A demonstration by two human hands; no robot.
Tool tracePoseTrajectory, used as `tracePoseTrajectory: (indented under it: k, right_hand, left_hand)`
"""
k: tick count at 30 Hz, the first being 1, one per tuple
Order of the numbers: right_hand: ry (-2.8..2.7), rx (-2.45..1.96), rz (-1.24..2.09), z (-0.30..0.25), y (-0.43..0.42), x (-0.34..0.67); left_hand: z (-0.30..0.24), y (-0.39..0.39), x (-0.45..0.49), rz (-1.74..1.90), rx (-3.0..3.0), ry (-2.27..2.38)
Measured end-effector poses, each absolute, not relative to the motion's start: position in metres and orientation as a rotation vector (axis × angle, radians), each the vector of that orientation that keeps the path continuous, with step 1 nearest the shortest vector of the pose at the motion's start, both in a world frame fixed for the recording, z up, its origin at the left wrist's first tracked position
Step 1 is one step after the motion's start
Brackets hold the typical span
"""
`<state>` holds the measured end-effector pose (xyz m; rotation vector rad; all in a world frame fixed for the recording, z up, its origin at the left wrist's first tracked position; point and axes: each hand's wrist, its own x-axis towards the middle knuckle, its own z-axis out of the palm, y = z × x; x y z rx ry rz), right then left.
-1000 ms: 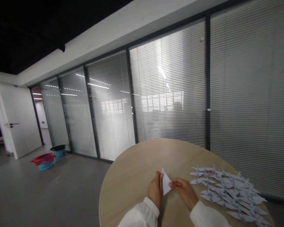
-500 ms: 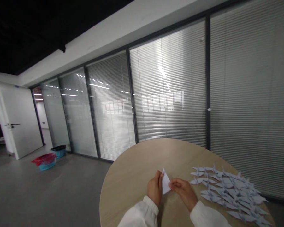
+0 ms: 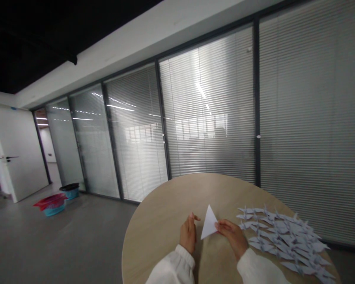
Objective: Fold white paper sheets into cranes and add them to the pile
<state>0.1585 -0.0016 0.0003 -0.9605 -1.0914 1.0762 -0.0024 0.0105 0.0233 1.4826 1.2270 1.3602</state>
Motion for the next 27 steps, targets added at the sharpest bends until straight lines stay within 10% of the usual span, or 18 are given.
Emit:
tracePoseTrajectory:
  k: [27]
  right_hand:
    - [-1.087,-1.010,0.965,0.003,0.000,0.161]
  left_hand:
    - [0.011,0.018,0.003,0.870,1.281,0.913]
